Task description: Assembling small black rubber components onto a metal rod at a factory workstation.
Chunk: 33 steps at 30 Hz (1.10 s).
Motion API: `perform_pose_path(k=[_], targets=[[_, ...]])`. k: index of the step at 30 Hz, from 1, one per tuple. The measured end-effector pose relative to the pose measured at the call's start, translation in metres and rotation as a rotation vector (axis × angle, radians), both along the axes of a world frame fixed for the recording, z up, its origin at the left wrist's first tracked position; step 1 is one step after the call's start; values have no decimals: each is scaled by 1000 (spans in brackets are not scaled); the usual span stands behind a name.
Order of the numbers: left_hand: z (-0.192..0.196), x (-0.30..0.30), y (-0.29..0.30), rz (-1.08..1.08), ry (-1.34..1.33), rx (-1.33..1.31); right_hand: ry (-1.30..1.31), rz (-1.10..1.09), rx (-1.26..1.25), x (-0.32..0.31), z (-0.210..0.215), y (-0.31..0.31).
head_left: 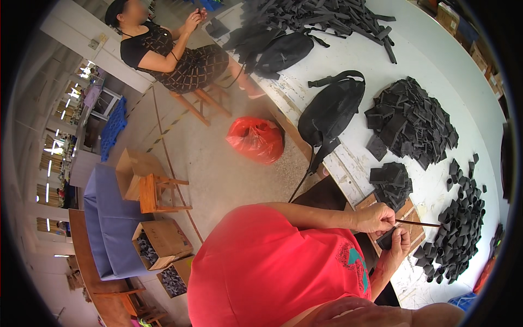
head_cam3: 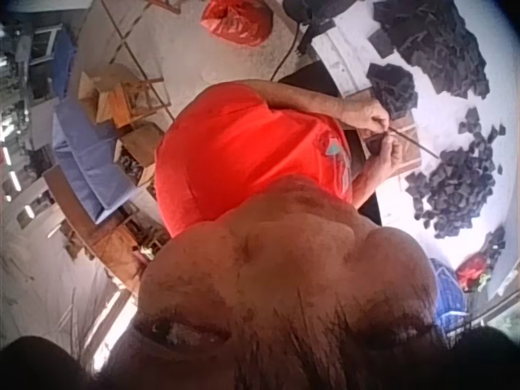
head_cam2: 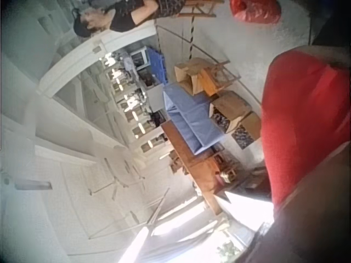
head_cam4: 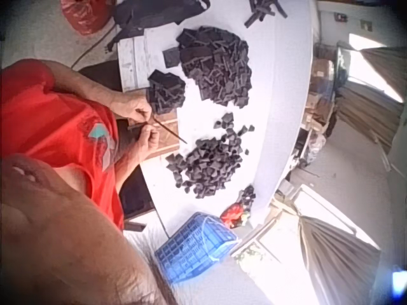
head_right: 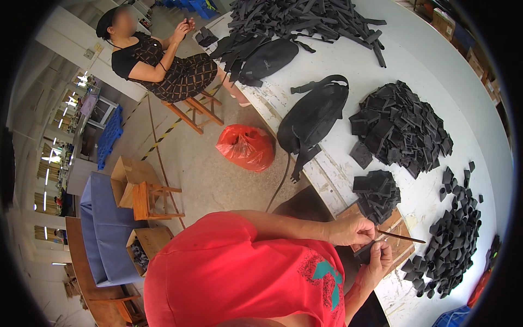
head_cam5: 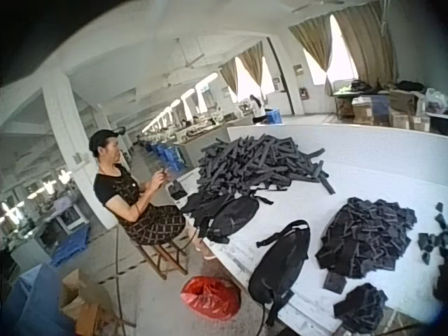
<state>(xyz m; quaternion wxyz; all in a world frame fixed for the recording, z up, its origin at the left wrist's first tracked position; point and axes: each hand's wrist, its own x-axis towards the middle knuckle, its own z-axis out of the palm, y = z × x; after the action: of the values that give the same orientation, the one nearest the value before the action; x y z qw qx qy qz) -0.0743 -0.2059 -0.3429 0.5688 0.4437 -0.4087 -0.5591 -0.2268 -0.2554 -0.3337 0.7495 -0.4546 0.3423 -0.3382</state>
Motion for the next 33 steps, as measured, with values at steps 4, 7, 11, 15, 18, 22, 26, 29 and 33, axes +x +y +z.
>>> perform_pose_path(k=[4,7,11,15,18,22,26,29,33], targets=[[4,2,-2,-123,271,204,-224,21,195,8,7,4],[6,5,-1,-131,234,248,-178,30,213,6,0,-1],[7,5,2,-84,161,187,-91,9,173,7,3,-2],[8,8,2,-114,200,193,-66,29,140,10,7,-1],[3,6,1,-124,261,241,-72,16,137,10,7,1],[-2,3,1,-51,265,236,22,-4,-2,7,-7,-2],[-4,3,-3,238,-79,92,765,-282,-999,12,10,5],[1,-4,-1,331,-178,-20,574,-138,-814,12,11,7],[10,-8,-3,253,-306,-120,398,-161,-590,11,3,10]])
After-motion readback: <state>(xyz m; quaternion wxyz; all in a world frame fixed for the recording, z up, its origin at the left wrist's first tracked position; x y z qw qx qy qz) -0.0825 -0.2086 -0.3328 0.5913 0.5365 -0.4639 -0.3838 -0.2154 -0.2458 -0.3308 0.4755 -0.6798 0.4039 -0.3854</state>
